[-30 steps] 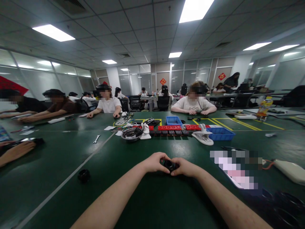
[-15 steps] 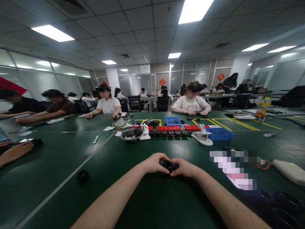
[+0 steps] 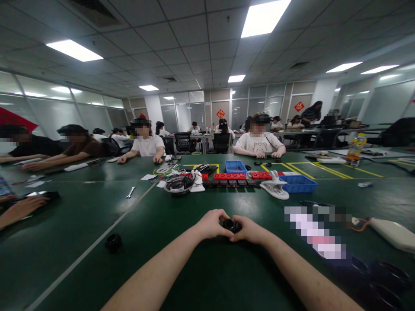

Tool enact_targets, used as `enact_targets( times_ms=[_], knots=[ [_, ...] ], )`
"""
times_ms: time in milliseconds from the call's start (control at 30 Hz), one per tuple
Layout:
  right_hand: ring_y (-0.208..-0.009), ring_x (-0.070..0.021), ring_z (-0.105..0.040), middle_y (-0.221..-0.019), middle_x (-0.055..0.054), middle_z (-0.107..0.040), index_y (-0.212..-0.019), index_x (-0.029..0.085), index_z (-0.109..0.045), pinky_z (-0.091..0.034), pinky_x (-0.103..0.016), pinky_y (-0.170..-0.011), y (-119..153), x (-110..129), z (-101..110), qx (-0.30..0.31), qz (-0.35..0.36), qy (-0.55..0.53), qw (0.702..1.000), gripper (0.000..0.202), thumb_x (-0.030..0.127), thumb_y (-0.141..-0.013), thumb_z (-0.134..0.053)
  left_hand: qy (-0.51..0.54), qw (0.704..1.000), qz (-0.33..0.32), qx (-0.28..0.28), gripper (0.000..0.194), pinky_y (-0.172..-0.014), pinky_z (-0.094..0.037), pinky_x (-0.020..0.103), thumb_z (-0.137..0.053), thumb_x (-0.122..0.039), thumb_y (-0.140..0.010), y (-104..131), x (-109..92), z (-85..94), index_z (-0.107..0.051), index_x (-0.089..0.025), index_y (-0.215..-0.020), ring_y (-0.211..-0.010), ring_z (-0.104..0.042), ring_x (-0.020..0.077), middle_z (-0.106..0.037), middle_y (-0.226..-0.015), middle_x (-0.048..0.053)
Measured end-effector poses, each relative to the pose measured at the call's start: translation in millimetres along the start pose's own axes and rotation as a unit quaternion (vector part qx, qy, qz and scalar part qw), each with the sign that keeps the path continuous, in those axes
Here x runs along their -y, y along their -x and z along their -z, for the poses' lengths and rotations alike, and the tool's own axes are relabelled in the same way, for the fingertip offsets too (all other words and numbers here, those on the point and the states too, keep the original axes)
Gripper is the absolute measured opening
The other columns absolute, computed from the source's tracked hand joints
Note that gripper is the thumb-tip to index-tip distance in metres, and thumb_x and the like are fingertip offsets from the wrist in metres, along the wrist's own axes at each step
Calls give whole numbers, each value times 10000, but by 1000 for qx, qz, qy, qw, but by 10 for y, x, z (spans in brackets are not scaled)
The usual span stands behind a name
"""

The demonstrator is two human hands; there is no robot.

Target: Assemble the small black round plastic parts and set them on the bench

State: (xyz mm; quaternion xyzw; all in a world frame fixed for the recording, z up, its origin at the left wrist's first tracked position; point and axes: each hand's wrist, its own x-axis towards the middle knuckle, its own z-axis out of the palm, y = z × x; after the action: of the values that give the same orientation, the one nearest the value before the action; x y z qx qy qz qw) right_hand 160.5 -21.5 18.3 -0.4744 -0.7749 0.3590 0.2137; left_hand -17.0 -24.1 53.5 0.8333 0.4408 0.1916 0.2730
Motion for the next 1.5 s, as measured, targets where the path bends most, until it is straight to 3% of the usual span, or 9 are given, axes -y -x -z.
enact_targets(
  times_ms=[133, 233, 400, 533, 700, 800, 900, 1500],
  knots=[
    [-605, -122, -462, -664, 27, -515, -702, 176, -474, -275, -194, -483, -28, 15, -113, -91, -36, 116, 988, 417, 417, -450, -704, -42, 996, 51, -61, 482, -593, -379, 235, -665, -479, -467, -8, 11, -86, -557, -192, -838, -737, -521, 169, -570, -845, 19],
    [-593, -132, -484, -679, 5, -528, -711, 187, -464, -248, -205, -470, -31, 50, -236, -167, -70, 192, 964, 418, 509, -510, -639, -65, 988, 86, -108, 432, -604, -378, 246, -643, -487, -501, 1, -21, -137, -552, -204, -814, -728, -530, 170, -576, -819, 9],
    [-620, -160, -533, -721, -27, -556, -754, 191, -468, -272, -226, -492, -15, 113, -340, -203, -82, 246, 944, 359, 496, -601, -577, -93, 979, 100, -150, 381, -646, -380, 262, -630, -467, -536, 14, -86, -167, -548, -199, -793, -775, -536, 186, -582, -817, 17],
    [-703, -195, -543, -808, -52, -564, -856, 181, -489, -338, -250, -550, 3, 138, -256, -170, -75, 204, 961, 462, 500, -548, -620, -75, 985, 86, -130, 388, -638, -386, 262, -630, -457, -543, -6, -52, -150, -548, -191, -814, -761, -536, 181, -576, -820, 23],
    [-873, -193, -511, -1044, -64, -516, -1158, 192, -368, -393, -276, -705, 48, 132, -7, -43, -5, 14, 999, 729, 358, -523, -685, 0, 998, 20, -66, 417, -643, -391, 244, -659, -412, -523, -40, 62, -54, -553, -176, -851, -773, -511, 164, -553, -863, 27],
    [-865, -183, -517, -1053, -51, -521, -1158, 190, -396, -402, -283, -731, 56, 110, 76, 32, 8, -61, 998, 673, 282, -551, -671, 64, 998, -10, 12, 441, -642, -386, 230, -682, -361, -511, -52, 105, 16, -550, -164, -882, -769, -495, 146, -551, -879, 22],
    [-847, -186, -531, -950, -14, -580, -1029, 181, -511, -400, -287, -744, 40, 86, 60, 75, 25, -84, 993, 504, 204, -548, -659, 108, 992, -9, 60, 448, -621, -374, 223, -693, -318, -504, -57, 123, 45, -551, -155, -897, -736, -481, 131, -550, -844, 15],
    [-727, -159, -548, -786, 10, -609, -904, 155, -573, -407, -242, -636, 18, 62, -11, 48, 7, -96, 994, 382, 176, -532, -655, 122, 991, -13, 58, 451, -596, -357, 215, -694, -305, -509, -54, 149, 11, -551, -147, -906, -696, -458, 116, -533, -803, 10]
  ],
)
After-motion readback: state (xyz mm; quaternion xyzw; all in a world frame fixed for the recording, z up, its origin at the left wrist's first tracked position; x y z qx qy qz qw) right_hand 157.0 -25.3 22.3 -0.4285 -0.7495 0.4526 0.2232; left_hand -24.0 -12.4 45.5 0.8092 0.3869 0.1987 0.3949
